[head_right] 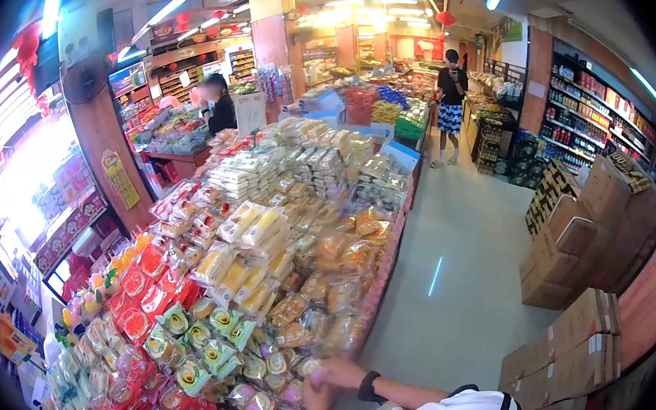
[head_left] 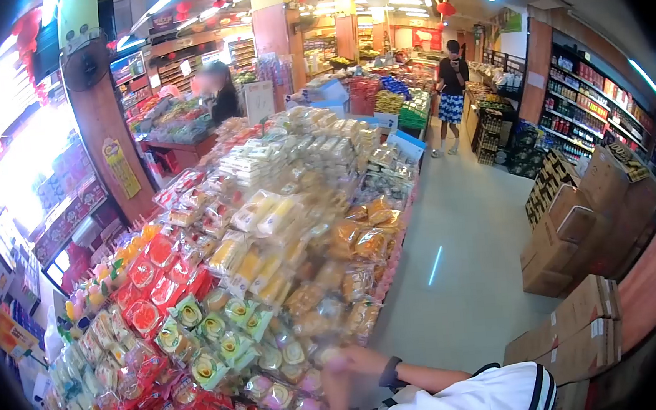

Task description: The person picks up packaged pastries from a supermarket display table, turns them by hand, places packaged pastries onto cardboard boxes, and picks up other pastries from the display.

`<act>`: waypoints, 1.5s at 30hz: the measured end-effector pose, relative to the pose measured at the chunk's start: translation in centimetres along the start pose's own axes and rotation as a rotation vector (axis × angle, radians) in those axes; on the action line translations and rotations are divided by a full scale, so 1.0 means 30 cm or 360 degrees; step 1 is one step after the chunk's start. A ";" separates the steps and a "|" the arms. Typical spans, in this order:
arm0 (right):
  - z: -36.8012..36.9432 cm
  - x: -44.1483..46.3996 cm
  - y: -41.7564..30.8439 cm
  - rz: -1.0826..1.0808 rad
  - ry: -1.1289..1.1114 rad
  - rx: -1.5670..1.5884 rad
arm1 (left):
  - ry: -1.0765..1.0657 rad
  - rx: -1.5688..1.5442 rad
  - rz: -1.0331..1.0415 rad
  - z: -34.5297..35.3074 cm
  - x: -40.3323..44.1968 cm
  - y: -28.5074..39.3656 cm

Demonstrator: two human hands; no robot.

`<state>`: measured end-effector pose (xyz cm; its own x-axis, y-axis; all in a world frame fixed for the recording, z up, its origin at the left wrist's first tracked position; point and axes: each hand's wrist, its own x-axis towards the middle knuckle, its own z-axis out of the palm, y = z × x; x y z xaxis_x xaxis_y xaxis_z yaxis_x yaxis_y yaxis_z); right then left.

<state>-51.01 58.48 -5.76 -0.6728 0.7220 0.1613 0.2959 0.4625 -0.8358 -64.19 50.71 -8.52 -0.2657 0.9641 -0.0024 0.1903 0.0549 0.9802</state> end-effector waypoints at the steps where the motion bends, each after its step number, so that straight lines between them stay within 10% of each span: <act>1: 0.008 -0.012 0.020 0.0044 0.0068 -0.0093 | 0.0004 -0.0006 0.0003 -0.003 -0.020 0.024; 14: -0.114 -0.010 -0.241 0.0193 0.0565 0.0059 | 0.0591 0.0220 0.0355 -0.059 -0.050 0.180; 27: -0.384 -0.034 -0.244 -0.0157 0.0688 0.0298 | 0.0460 0.0081 0.0342 0.096 0.009 0.480; 45: -0.695 -0.044 0.049 -0.0273 0.0171 0.0553 | 0.0969 0.0158 0.0242 0.475 0.040 0.541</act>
<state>-35.54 68.94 3.73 -0.6124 0.7077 0.3524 -0.0740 0.3924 -0.9168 -47.94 56.46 4.55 -0.7132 0.6440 0.2768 0.3470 -0.0187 0.9377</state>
